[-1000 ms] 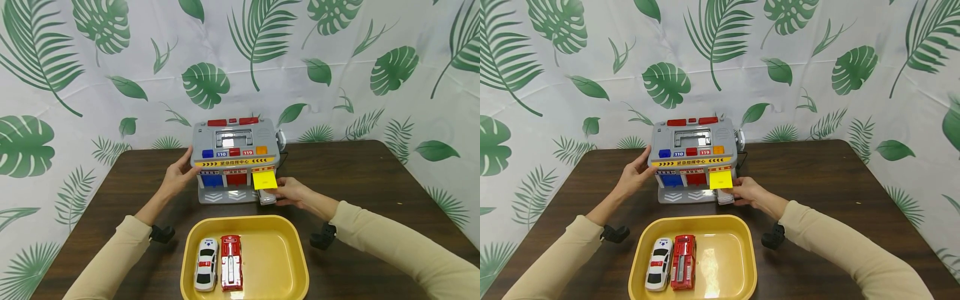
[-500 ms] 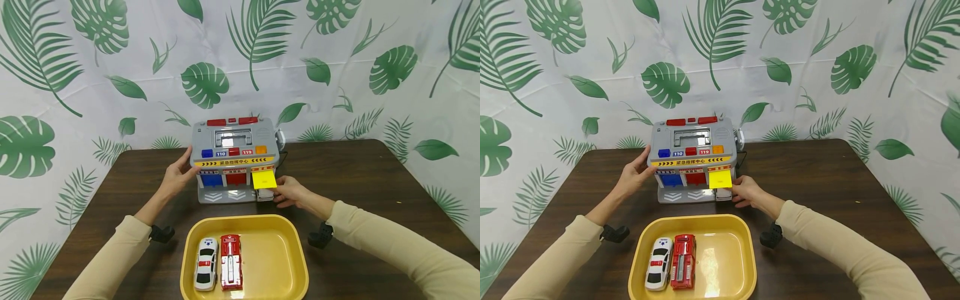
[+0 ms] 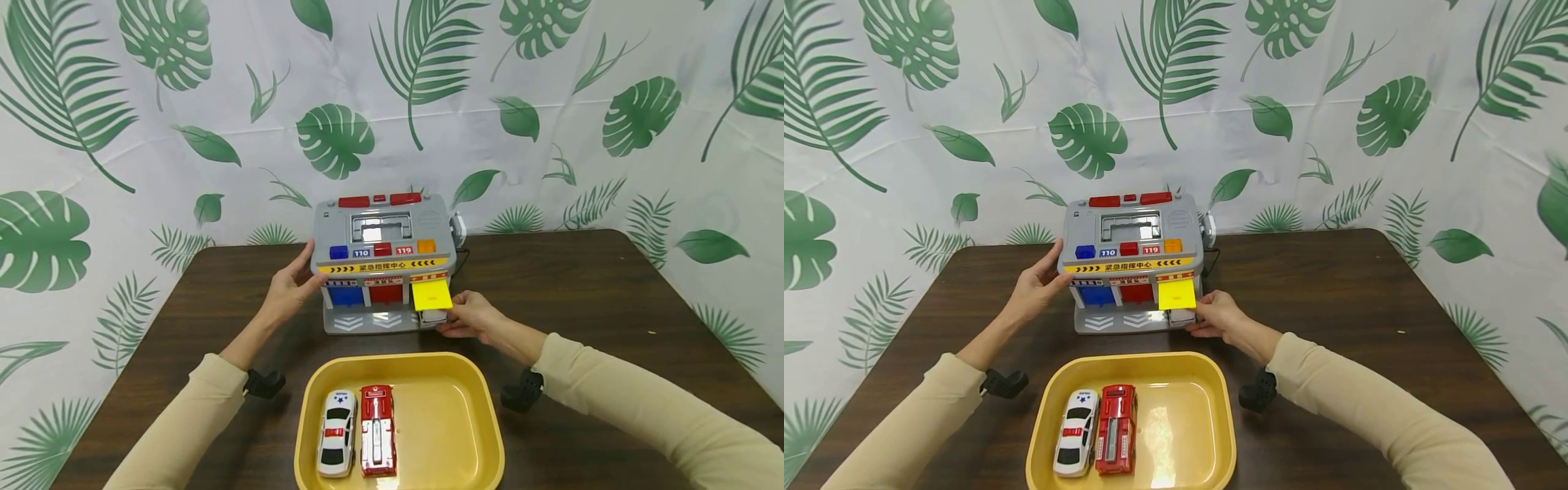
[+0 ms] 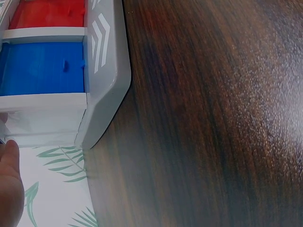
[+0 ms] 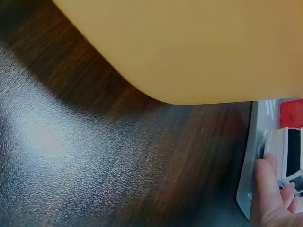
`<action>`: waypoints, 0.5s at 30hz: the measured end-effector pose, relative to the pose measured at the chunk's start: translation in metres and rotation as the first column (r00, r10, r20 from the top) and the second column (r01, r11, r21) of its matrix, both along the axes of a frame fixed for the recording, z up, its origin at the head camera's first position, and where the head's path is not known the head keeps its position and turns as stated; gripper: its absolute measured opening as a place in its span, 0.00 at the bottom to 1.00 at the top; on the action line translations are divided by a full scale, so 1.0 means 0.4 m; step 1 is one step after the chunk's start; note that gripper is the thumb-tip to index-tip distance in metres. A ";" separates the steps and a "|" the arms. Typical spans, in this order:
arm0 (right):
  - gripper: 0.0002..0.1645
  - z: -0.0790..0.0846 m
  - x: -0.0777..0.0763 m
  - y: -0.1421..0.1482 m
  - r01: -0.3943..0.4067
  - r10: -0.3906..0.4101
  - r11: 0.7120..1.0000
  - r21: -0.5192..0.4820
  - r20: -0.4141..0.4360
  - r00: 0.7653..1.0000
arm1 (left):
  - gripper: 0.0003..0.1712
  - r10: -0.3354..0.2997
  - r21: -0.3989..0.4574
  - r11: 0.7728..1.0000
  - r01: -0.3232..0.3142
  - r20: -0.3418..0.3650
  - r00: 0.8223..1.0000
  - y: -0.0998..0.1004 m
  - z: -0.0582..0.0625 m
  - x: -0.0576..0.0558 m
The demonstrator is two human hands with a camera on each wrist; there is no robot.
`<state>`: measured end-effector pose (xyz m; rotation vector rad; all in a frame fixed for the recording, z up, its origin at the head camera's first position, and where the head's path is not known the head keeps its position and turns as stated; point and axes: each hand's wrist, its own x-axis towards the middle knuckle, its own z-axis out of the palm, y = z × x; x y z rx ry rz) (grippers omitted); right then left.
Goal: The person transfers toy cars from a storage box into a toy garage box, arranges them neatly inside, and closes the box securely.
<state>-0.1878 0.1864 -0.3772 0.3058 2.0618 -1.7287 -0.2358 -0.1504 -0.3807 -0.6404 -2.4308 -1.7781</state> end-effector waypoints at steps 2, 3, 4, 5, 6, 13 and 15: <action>0.15 -0.002 -0.001 0.002 0.026 -0.027 0.999 -0.033 -0.015 1.000 | 0.42 -0.006 0.003 1.000 0.006 -0.008 1.000 0.000 -0.001 0.000; 0.14 -0.003 -0.001 0.003 0.038 -0.039 0.998 -0.051 -0.023 0.999 | 0.42 -0.006 0.005 1.000 0.006 -0.009 1.000 0.000 -0.002 -0.001; 0.14 -0.003 -0.001 0.004 0.044 -0.046 0.997 -0.068 -0.030 0.998 | 0.42 -0.005 0.009 1.000 0.005 -0.008 1.000 0.000 -0.002 0.000; 0.13 -0.003 -0.001 0.004 0.045 -0.048 0.996 -0.082 -0.036 0.998 | 0.41 -0.007 0.010 1.000 0.007 -0.008 1.000 0.000 -0.002 0.000; 0.12 -0.003 0.000 0.005 0.051 -0.055 0.994 -0.094 -0.038 0.998 | 0.41 -0.008 0.008 1.000 0.008 -0.007 1.000 0.000 -0.002 0.000; 0.15 -0.003 0.012 -0.002 0.087 -0.092 0.987 -0.136 -0.033 0.995 | 0.41 -0.013 0.020 1.000 0.013 -0.005 1.000 -0.001 -0.004 -0.003; 0.16 -0.002 0.011 -0.005 0.091 -0.098 0.987 -0.136 -0.051 0.994 | 0.41 -0.011 0.018 1.000 0.011 0.002 1.000 -0.001 -0.003 -0.001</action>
